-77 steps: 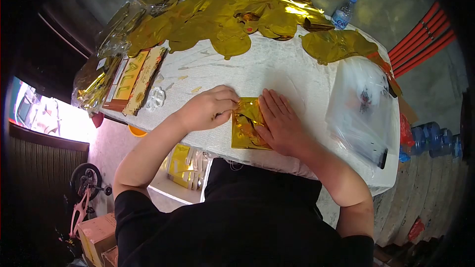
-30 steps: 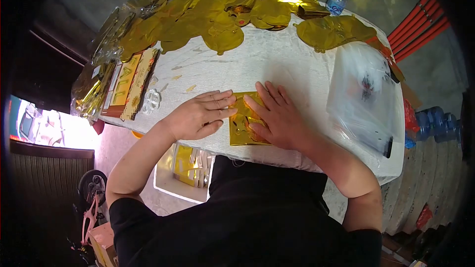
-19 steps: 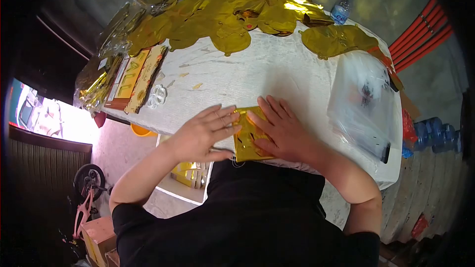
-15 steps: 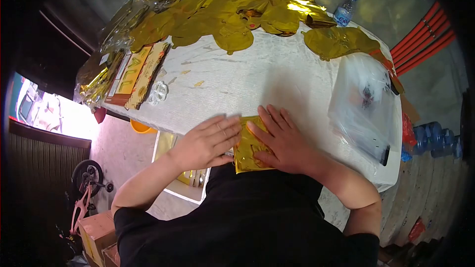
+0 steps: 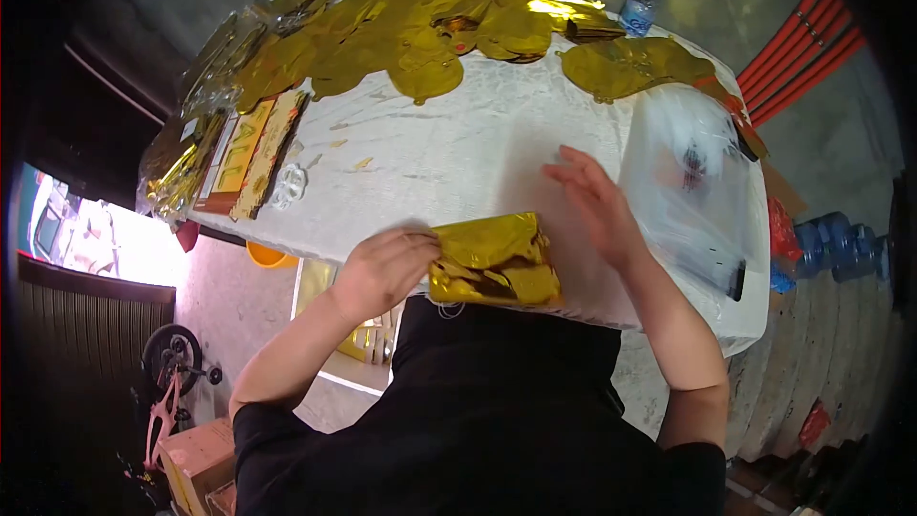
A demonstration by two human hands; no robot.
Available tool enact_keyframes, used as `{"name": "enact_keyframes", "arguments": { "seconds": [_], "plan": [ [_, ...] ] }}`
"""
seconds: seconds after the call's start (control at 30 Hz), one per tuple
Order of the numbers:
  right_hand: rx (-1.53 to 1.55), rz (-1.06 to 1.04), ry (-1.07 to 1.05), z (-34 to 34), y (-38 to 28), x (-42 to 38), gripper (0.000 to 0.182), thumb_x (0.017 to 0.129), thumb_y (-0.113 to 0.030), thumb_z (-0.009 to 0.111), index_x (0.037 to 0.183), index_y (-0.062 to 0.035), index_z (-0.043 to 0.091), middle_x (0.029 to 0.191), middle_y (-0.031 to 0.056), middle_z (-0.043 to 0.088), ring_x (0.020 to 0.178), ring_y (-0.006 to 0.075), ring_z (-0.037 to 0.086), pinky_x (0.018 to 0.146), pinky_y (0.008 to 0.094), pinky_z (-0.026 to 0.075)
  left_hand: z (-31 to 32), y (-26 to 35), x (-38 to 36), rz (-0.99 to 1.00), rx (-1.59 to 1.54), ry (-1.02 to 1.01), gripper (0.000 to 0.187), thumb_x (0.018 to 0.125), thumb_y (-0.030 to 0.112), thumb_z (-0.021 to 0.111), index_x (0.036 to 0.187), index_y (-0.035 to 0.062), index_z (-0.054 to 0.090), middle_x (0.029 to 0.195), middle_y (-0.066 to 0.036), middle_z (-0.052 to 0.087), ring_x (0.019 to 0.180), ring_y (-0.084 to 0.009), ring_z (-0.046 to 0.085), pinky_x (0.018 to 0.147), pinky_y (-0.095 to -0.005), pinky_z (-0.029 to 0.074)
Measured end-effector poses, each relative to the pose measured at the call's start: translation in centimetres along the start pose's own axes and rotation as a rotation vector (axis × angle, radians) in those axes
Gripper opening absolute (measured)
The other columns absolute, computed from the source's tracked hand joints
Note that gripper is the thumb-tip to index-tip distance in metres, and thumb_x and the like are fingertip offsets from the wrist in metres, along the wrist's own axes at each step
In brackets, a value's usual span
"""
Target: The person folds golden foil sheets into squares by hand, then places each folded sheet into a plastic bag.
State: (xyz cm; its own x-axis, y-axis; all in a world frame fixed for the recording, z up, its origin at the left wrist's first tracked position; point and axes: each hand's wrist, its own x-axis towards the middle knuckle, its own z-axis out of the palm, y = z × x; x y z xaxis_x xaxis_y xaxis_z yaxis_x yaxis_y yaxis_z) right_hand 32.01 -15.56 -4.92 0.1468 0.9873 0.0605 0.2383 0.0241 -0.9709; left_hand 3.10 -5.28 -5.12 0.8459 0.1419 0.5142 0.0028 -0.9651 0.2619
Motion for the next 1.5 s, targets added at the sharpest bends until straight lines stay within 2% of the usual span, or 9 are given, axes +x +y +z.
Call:
{"name": "enact_keyframes", "arguments": {
  "seconds": [0.07,0.13,0.2,0.33,0.4,0.5,0.67,0.87,1.5],
  "plan": [
    [0.164,-0.006,0.081,-1.6,1.1,0.7,0.038,0.096,-0.006,0.040,0.134,-0.0056,0.043,0.120,0.0096,0.060,0.117,0.0172,0.051,0.103,0.0303,0.035,0.0,0.1,0.4,-0.305,-0.187,0.124,0.018,0.075,0.000,0.065,0.093,-0.0008,0.064,0.090,-0.013,0.065,0.086,-0.0302,0.064,0.075,-0.0347,0.052],
    [0.270,-0.019,0.119,-2.0,1.7,0.8,0.036,0.095,-0.005,0.041,0.130,-0.0044,0.046,0.116,0.0089,0.061,0.112,0.0158,0.054,0.098,0.0305,0.040,0.6,0.0,0.5,-0.371,-0.250,0.216,0.008,0.083,0.001,0.063,0.090,-0.0012,0.063,0.081,-0.011,0.065,0.075,-0.0226,0.064,0.067,-0.0302,0.050],
    [0.235,0.085,0.030,-2.2,1.7,0.8,0.036,0.093,-0.005,0.046,0.129,-0.0034,0.047,0.114,0.0090,0.061,0.109,0.0178,0.056,0.095,0.0324,0.045,0.7,-0.1,0.7,-0.773,-0.561,0.310,0.008,0.090,0.005,0.060,0.089,-0.0014,0.063,0.074,-0.005,0.064,0.065,-0.0106,0.059,0.059,-0.0233,0.045],
    [0.430,0.161,-0.139,-0.5,0.9,0.9,0.034,0.092,-0.006,0.051,0.125,0.0004,0.048,0.115,0.0104,0.059,0.102,0.0183,0.059,0.088,0.0304,0.049,2.0,-1.2,2.6,-0.833,-1.041,0.458,0.014,0.093,0.010,0.059,0.081,0.0020,0.059,0.068,0.000,0.060,0.059,-0.0027,0.052,0.054,-0.0175,0.039],
    [0.487,0.265,-0.290,0.8,-0.4,1.3,0.034,0.091,-0.013,0.058,0.122,-0.0018,0.050,0.110,0.0087,0.061,0.103,0.0196,0.060,0.094,0.0333,0.047,2.8,-1.2,4.0,-0.860,-1.141,0.450,0.015,0.093,0.012,0.058,0.080,0.0045,0.058,0.070,-0.001,0.061,0.061,-0.0029,0.053,0.056,-0.0174,0.042],
    [0.606,0.295,-0.232,2.3,-0.1,2.4,0.029,0.090,-0.016,0.062,0.115,-0.0025,0.055,0.101,0.0062,0.063,0.091,0.0160,0.062,0.081,0.0308,0.051,3.9,-0.8,5.8,-0.904,-1.428,0.491,0.016,0.095,0.012,0.056,0.081,0.0047,0.058,0.076,-0.002,0.063,0.064,-0.0074,0.059,0.063,-0.0222,0.052],
    [0.744,0.274,-0.088,3.1,0.1,2.9,0.025,0.087,-0.017,0.066,0.108,-0.0041,0.060,0.094,0.0044,0.065,0.077,0.0117,0.062,0.066,0.0269,0.050,4.8,-1.0,7.3,-0.921,-1.485,0.485,0.016,0.094,0.013,0.056,0.082,0.0029,0.059,0.077,-0.005,0.065,0.068,-0.0103,0.062,0.068,-0.0258,0.056],
    [0.457,0.163,0.070,2.9,0.2,2.8,0.021,0.086,-0.017,0.067,0.098,-0.0004,0.064,0.081,0.0073,0.067,0.060,0.0119,0.060,0.057,0.0249,0.050,4.4,-1.7,7.8,-1.030,-1.539,0.349,0.015,0.093,0.013,0.057,0.086,0.0013,0.061,0.078,-0.008,0.066,0.069,-0.0135,0.065,0.069,-0.0269,0.057],
    [0.562,0.215,0.040,3.1,0.3,2.7,0.016,0.081,-0.008,0.070,0.094,-0.0024,0.063,0.075,0.0045,0.063,0.054,0.0102,0.056,0.049,0.0240,0.046,4.7,-2.5,7.5,-0.964,-1.640,0.242,0.013,0.093,0.013,0.058,0.093,0.0017,0.063,0.080,-0.008,0.066,0.071,-0.0135,0.064,0.068,-0.0260,0.053]
  ]
}}
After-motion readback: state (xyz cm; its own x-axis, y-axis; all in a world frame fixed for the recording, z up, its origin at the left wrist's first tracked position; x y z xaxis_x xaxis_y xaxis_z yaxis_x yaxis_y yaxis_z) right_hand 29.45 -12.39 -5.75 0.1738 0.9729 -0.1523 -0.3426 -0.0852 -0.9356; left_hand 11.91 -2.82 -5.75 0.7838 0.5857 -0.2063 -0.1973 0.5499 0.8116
